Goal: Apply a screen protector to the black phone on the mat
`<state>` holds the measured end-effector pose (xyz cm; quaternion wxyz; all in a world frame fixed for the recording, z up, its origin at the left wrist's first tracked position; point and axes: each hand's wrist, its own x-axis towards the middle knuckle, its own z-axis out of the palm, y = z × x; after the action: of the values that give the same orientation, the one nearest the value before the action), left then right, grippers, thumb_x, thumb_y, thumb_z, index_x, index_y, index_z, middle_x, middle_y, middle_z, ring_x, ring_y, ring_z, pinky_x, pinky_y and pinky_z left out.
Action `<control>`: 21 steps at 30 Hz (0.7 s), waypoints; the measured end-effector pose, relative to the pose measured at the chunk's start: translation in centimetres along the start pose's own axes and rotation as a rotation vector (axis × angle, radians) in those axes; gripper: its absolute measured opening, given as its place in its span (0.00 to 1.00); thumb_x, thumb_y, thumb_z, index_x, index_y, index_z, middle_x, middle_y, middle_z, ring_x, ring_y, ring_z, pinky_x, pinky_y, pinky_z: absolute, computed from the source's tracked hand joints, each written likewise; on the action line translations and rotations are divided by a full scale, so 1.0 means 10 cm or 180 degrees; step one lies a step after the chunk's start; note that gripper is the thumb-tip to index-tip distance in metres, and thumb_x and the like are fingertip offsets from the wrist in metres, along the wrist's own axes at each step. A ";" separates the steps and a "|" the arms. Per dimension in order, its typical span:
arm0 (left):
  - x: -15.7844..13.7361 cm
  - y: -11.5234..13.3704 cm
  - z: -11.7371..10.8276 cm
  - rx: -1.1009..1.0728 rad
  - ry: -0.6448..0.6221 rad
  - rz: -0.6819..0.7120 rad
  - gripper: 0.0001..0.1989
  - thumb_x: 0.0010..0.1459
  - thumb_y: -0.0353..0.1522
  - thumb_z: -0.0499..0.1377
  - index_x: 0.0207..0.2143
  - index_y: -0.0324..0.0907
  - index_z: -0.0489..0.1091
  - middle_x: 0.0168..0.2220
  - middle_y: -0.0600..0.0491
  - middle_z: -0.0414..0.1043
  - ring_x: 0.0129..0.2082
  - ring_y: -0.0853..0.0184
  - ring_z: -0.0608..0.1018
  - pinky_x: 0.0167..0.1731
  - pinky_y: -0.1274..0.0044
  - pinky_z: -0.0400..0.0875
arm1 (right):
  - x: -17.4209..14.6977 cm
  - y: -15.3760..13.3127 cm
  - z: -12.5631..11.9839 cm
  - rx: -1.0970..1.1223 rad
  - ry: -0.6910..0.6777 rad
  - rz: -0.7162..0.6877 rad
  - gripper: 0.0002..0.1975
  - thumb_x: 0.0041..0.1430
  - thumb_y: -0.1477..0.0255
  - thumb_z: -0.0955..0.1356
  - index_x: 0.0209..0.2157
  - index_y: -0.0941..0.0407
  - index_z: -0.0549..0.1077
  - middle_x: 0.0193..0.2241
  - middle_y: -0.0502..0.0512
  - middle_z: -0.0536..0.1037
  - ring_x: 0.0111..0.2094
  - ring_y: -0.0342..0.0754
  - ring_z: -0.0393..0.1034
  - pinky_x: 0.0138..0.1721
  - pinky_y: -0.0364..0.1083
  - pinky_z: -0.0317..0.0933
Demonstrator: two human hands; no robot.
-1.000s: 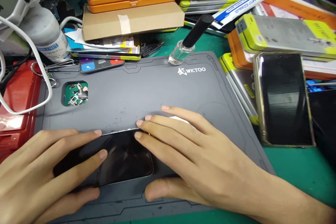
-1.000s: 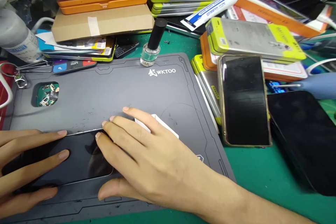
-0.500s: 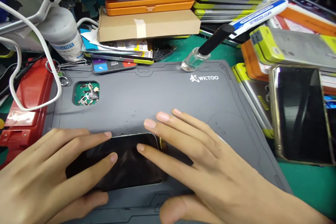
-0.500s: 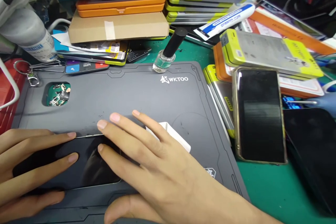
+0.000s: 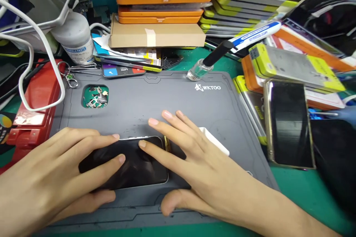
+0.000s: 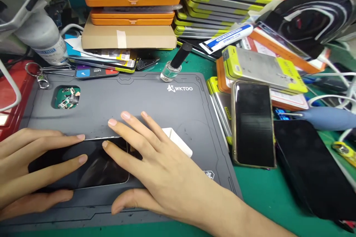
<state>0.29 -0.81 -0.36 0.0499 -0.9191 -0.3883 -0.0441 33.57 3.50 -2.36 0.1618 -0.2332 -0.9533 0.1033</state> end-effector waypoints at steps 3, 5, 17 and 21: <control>0.01 -0.01 0.01 -0.0005 0.0116 0.0047 0.32 0.56 0.56 0.61 0.63 0.70 0.63 0.69 0.70 0.65 0.64 0.77 0.70 0.62 0.79 0.70 | 0.01 0.00 -0.02 0.0006 -0.0028 -0.0091 0.41 0.73 0.42 0.63 0.71 0.60 0.64 0.75 0.65 0.54 0.81 0.59 0.36 0.81 0.62 0.34; 0.06 0.00 0.00 -0.0012 0.0241 0.0119 0.27 0.57 0.54 0.60 0.59 0.67 0.68 0.65 0.67 0.69 0.61 0.77 0.70 0.59 0.79 0.71 | 0.02 0.00 -0.03 -0.0019 -0.0033 -0.0162 0.42 0.72 0.42 0.64 0.70 0.60 0.64 0.75 0.66 0.55 0.81 0.58 0.36 0.81 0.61 0.33; 0.19 0.02 -0.06 0.0259 0.0418 0.0210 0.24 0.56 0.58 0.58 0.54 0.71 0.71 0.57 0.66 0.75 0.53 0.78 0.70 0.50 0.83 0.77 | 0.09 -0.02 0.02 -0.0185 -0.0259 -0.0005 0.39 0.77 0.44 0.57 0.72 0.57 0.67 0.77 0.66 0.53 0.81 0.58 0.35 0.77 0.67 0.44; 0.21 0.00 -0.06 0.0296 0.0421 0.0243 0.26 0.54 0.60 0.59 0.55 0.72 0.70 0.57 0.65 0.75 0.52 0.79 0.71 0.48 0.82 0.81 | 0.10 -0.04 0.01 -0.0115 -0.0181 0.0034 0.38 0.77 0.44 0.58 0.71 0.58 0.68 0.77 0.65 0.55 0.81 0.56 0.36 0.78 0.65 0.43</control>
<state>1.70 0.63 0.46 0.1198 -0.9250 -0.3505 -0.0847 32.52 3.62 -2.11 0.1299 -0.2382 -0.9579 0.0935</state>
